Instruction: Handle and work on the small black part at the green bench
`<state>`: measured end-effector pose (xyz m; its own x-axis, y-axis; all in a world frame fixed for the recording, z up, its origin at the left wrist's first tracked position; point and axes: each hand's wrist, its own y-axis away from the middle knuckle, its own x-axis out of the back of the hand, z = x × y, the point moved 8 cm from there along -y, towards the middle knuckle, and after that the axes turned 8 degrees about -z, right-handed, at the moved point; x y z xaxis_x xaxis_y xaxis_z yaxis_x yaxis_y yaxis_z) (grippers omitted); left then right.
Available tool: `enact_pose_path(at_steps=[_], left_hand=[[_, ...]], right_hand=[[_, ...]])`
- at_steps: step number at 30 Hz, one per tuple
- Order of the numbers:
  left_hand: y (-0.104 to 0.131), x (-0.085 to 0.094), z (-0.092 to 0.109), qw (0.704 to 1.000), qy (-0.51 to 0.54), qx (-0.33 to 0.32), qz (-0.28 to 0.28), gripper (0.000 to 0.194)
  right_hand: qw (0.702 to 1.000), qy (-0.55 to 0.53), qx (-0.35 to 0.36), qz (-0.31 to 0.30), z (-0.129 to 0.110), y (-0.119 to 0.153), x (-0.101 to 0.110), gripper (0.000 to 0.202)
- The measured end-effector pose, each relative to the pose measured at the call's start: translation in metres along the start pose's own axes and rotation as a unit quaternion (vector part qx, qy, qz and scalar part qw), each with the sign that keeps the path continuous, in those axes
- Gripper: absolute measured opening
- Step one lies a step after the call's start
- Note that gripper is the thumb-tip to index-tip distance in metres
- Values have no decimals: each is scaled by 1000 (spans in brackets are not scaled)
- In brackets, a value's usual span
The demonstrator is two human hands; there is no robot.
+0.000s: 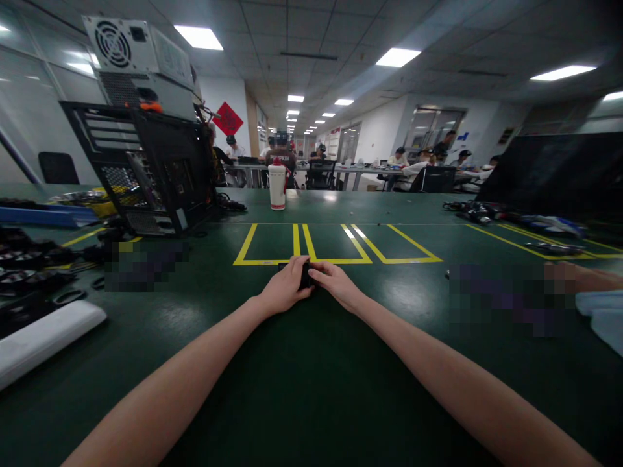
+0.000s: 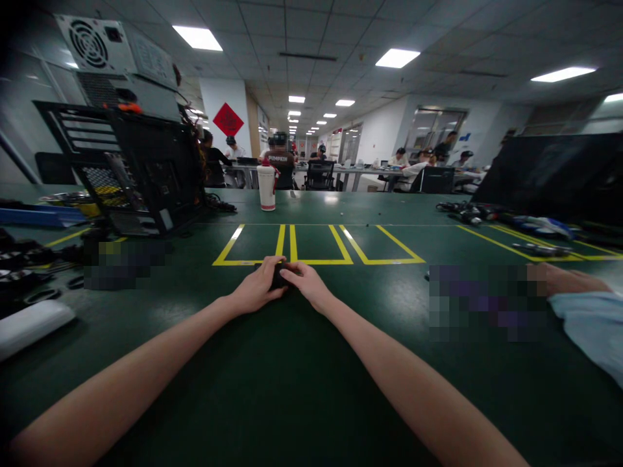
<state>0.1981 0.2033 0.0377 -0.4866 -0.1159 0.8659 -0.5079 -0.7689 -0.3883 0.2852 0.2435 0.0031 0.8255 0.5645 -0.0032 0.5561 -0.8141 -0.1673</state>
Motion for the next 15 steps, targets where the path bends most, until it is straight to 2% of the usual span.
enact_pose_path(at_steps=[5, 10, 15], left_hand=[[0, -1, -3, 1000, -3, 11, -8, 57], [1, 0, -1, 1000, -1, 4, -8, 55], [1, 0, 0, 1000, 5, 11, -12, 55]], right_hand=[[999, -17, 10, -37, -13, 8, -7, 34], [1000, -2, 18, -5, -9, 7, -3, 27], [1000, -2, -12, 14, 1, 1, 1, 33]])
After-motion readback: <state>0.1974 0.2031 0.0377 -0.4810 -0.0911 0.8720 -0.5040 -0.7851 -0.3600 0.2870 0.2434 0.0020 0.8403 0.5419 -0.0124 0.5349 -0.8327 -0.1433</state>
